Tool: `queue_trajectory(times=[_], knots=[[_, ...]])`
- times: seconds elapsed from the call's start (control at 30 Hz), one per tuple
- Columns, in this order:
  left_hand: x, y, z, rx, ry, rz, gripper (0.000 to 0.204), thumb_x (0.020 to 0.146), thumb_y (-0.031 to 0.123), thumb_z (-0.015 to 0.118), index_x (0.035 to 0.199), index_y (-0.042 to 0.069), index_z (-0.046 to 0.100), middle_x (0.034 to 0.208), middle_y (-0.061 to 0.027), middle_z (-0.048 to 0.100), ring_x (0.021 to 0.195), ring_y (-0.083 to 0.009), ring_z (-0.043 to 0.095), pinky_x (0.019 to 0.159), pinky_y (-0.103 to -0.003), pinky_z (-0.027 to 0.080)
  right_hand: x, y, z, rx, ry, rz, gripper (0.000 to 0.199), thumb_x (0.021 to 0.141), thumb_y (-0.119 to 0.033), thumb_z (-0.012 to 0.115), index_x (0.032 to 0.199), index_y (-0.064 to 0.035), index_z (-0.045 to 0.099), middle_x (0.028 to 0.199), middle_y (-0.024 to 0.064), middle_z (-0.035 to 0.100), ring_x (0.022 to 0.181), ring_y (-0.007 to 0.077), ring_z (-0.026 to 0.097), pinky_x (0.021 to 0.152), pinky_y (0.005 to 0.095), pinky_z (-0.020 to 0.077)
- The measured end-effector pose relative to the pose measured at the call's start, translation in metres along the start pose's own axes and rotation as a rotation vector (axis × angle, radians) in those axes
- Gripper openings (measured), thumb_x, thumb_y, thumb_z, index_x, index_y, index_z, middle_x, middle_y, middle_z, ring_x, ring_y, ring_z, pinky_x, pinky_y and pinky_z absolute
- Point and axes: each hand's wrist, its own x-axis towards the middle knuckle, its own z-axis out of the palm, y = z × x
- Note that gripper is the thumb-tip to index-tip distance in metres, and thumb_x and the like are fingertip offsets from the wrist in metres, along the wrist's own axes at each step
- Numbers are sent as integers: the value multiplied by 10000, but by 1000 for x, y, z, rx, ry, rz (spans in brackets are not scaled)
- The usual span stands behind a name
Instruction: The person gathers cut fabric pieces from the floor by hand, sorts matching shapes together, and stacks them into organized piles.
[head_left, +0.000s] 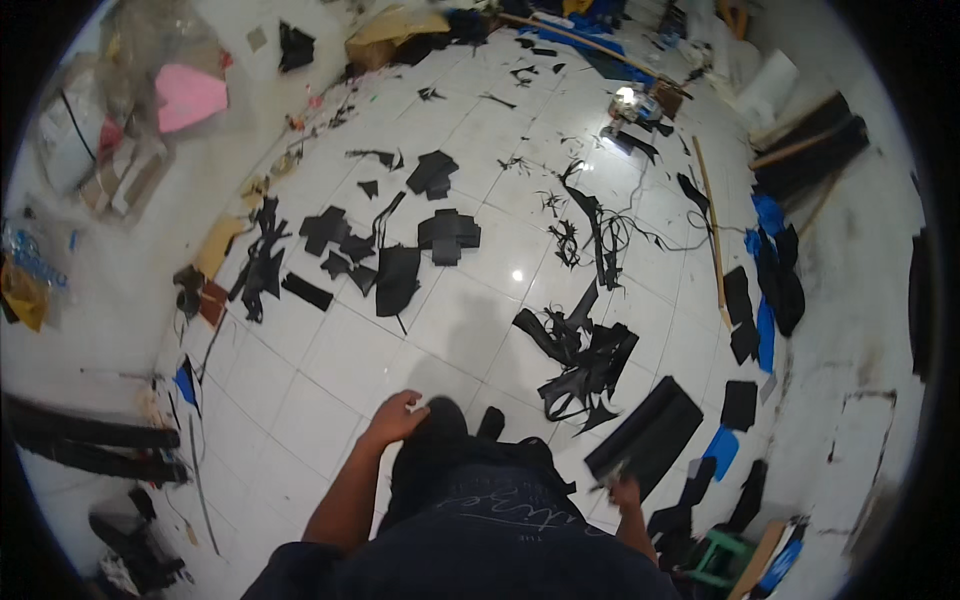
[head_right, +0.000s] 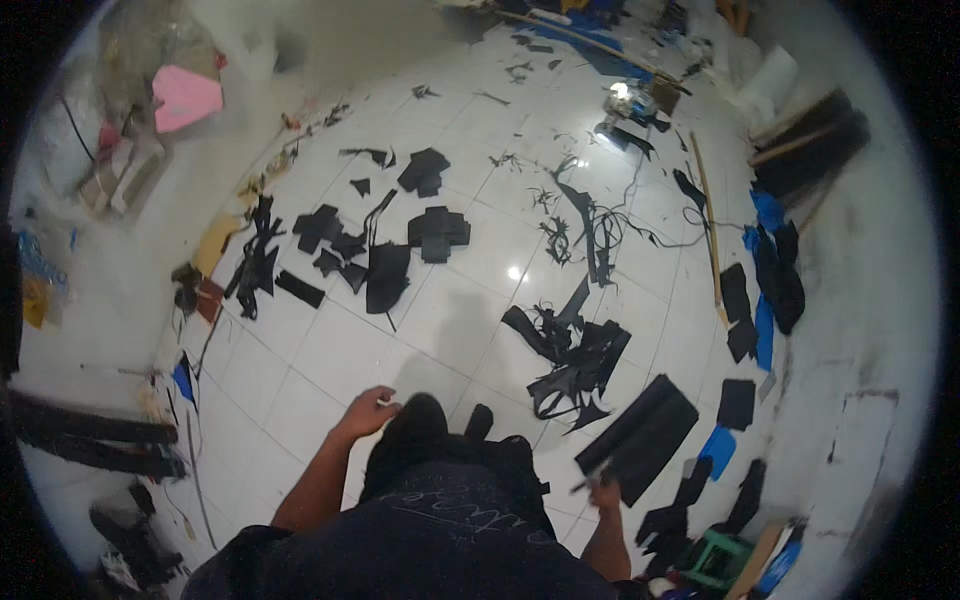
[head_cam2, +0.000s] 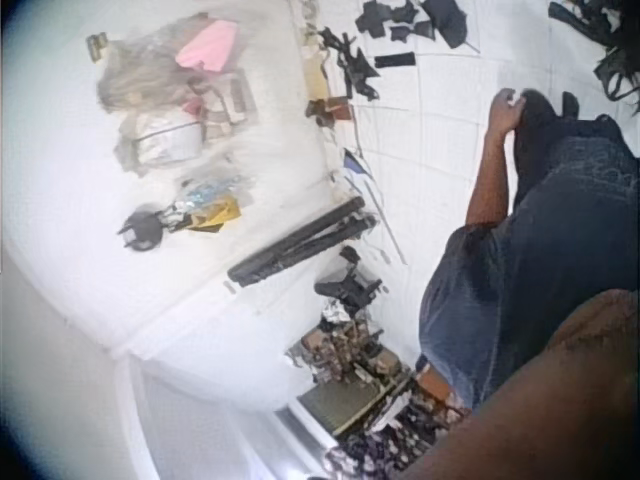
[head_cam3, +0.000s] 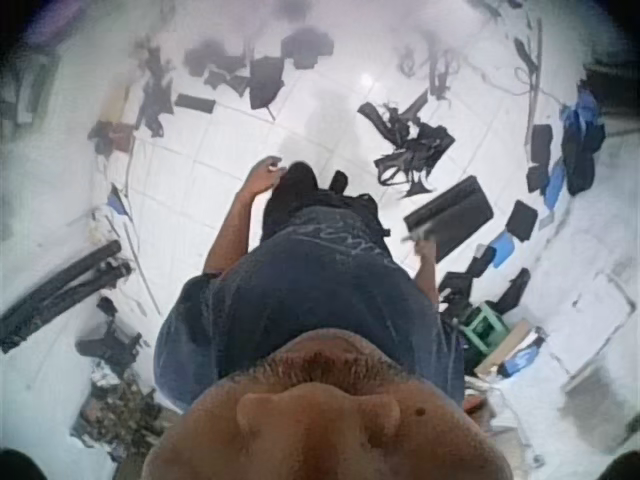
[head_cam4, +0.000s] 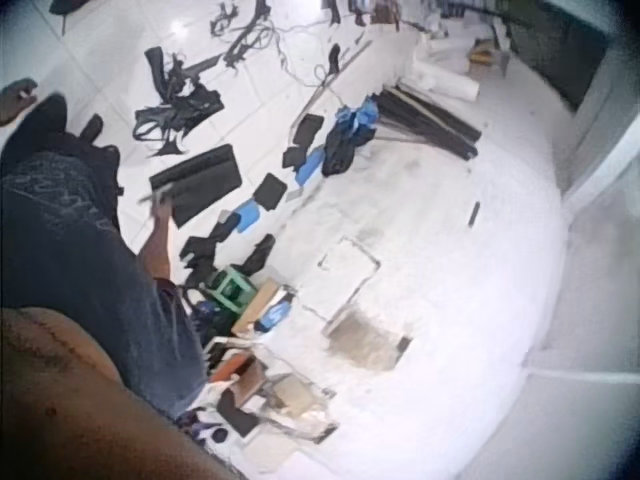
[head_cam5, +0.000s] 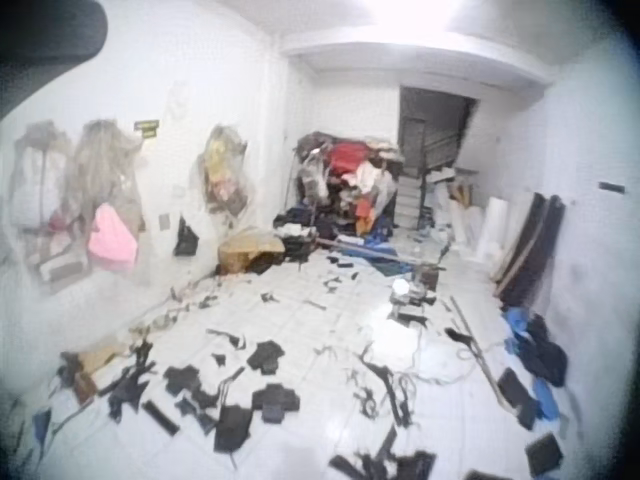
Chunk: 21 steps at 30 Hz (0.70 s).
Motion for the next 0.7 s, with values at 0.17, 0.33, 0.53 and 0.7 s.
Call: queue_trajectory(times=[0.17, 0.33, 0.53, 0.7], knots=[[132, 69, -37, 14, -44, 68, 466, 820, 336, 661, 1145, 15, 571, 1059, -163, 607, 898, -273, 621, 776, -370, 495, 147, -258, -72, 124, 112, -315, 349, 893, -255, 586, 1123, -15, 480, 713, 35, 533, 524, 121, 506, 450, 262, 419], [279, 122, -86, 110, 7, 168, 451, 819, 324, 665, 1147, 27, 575, 1064, -167, 607, 951, -295, 604, 799, -378, 495, 191, -411, -49, 70, 190, -368, 411, 904, -333, 575, 1173, -37, 481, 905, 90, 580, 700, 158, 579, 497, 292, 464], [446, 217, -165, 6, -9, 289, 463, 802, 362, 657, 1127, 42, 572, 1066, -157, 602, 1003, -312, 578, 864, -392, 463, 222, -386, 5, -259, -35, 113, 540, 819, -363, 667, 1155, 28, 509, 800, 132, 643, 664, 176, 618, 586, 321, 492], [575, 267, -217, 31, 81, 269, 453, 804, 350, 653, 1127, 42, 575, 1061, -166, 600, 1003, -321, 579, 875, -396, 462, 263, -407, 5, -318, -203, 297, 408, 817, -329, 654, 1026, 6, 553, 754, 116, 631, 610, 181, 600, 534, 329, 473]])
